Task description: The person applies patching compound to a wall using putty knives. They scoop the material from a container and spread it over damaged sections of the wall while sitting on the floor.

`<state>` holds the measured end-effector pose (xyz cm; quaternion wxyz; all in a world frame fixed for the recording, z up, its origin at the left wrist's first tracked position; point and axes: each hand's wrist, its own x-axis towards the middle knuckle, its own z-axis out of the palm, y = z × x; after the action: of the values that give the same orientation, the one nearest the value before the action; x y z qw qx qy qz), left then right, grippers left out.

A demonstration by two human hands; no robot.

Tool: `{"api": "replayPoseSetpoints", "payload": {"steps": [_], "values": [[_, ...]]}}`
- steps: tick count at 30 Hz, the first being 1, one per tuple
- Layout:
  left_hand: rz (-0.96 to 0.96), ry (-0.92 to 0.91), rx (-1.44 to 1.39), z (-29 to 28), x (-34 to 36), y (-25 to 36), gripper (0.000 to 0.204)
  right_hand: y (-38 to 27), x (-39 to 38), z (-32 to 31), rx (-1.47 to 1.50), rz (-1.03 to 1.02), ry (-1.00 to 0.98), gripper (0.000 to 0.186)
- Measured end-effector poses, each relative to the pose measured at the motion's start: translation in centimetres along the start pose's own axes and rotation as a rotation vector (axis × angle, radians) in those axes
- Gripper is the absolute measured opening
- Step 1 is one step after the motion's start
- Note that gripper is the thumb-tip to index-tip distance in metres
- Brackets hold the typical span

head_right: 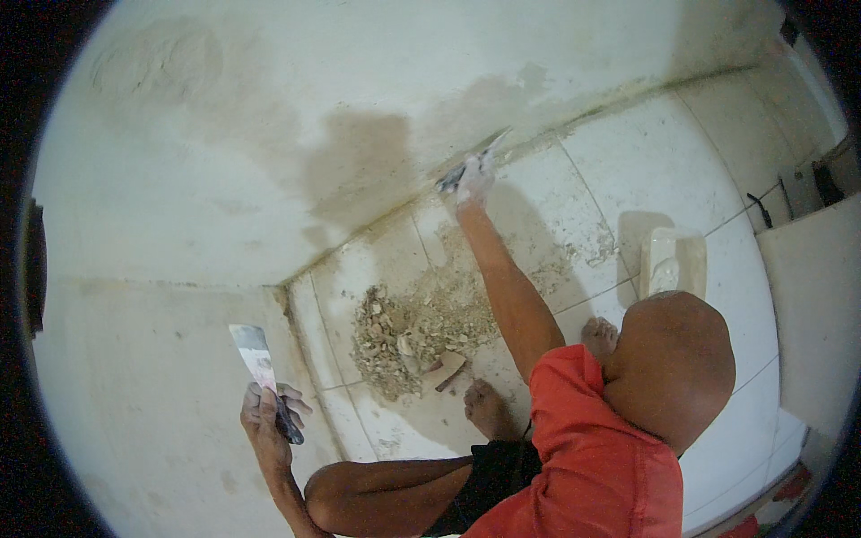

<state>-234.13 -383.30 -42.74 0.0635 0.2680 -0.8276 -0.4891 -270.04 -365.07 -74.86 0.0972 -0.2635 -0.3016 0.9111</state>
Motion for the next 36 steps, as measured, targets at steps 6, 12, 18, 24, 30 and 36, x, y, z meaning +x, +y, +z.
{"api": "replayPoseSetpoints", "payload": {"steps": [6,12,18,24,30,36], "values": [[-0.003,0.002,-0.023,0.0,0.0,0.3,0.031,-1.7,3.4,-1.6,-0.143,0.019,0.01,0.012],[0.002,-0.058,0.002,0.4,0.2,0.4,0.03,3.5,-4.0,-2.3,-0.418,0.066,-0.218,0.012],[0.008,-0.067,-0.003,0.4,-0.2,0.3,0.031,3.9,-4.9,-2.3,-0.182,-0.062,-0.224,0.028],[0.009,-0.11,0.013,1.5,0.3,1.8,0.03,7.1,-2.2,4.6,-0.11,0.0,-0.101,0.05],[-0.017,-0.08,0.027,0.5,-0.4,0.6,0.028,8.7,-12.7,7.2,-0.27,0.153,-0.253,0.072],[-0.043,-0.064,0.049,0.1,-0.4,0.0,0.028,6.8,-10.8,1.1,-0.193,0.269,-0.299,0.029]]}}
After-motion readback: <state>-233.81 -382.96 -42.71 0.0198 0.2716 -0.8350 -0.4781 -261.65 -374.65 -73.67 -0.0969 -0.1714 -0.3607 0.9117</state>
